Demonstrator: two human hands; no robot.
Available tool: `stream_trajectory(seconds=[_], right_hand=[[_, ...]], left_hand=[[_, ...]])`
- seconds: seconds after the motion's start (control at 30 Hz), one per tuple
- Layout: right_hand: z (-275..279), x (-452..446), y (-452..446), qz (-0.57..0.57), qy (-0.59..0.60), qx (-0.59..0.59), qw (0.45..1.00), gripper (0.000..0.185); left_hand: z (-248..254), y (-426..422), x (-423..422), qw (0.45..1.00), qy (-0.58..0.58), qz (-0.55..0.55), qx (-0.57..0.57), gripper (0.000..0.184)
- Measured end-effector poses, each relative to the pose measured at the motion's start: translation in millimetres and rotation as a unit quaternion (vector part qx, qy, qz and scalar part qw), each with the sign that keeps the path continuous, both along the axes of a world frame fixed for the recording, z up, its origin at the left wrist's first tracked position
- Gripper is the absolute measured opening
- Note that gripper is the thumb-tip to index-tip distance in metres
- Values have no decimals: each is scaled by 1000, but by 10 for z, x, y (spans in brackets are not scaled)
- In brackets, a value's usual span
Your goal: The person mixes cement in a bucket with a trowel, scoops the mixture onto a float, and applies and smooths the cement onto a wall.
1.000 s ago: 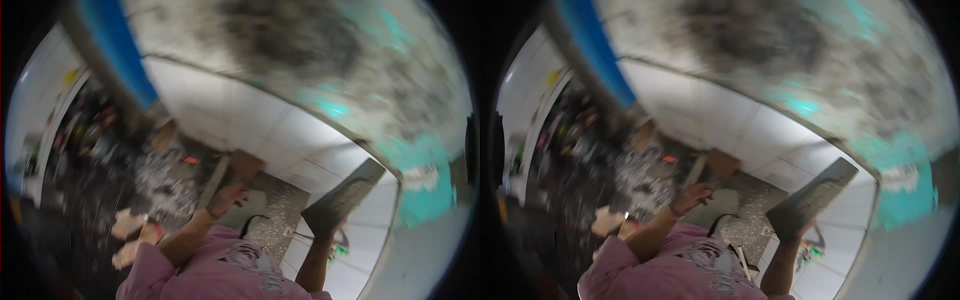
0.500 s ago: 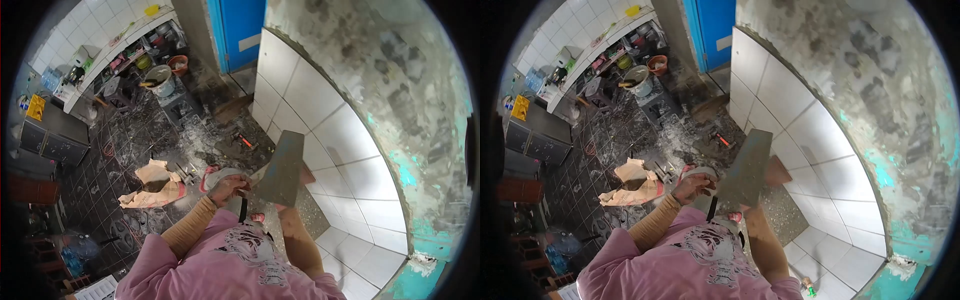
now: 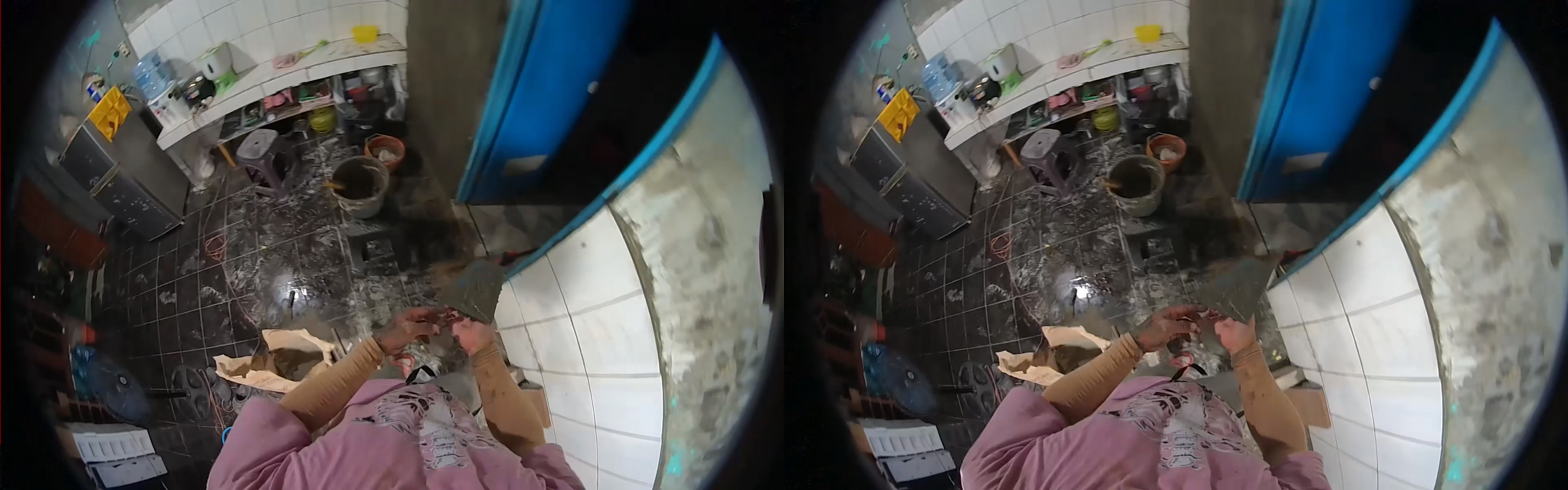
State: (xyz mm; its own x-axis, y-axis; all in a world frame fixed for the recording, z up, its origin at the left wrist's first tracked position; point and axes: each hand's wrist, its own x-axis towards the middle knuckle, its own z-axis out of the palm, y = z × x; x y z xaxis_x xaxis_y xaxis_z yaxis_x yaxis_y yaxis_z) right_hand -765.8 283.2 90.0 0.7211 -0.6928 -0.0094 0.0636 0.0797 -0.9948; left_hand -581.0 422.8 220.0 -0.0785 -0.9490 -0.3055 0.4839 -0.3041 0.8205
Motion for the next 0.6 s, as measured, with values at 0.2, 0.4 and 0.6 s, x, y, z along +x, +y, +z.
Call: stream_trajectory(seconds=[0.2,0.4,0.6], right_hand=[[398,1717,-251,86,-217,542,807,44],[401,3234,-591,220,-128,350,902,34],[498,4654,-1113,268,-106,581,761,29]], left_hand=[[143,-257,1072,990,-68,119,6,40],[-138,-516,2267,965,-131,218,56,33],[-294,-1046,3663,948,-117,288,72,25]])
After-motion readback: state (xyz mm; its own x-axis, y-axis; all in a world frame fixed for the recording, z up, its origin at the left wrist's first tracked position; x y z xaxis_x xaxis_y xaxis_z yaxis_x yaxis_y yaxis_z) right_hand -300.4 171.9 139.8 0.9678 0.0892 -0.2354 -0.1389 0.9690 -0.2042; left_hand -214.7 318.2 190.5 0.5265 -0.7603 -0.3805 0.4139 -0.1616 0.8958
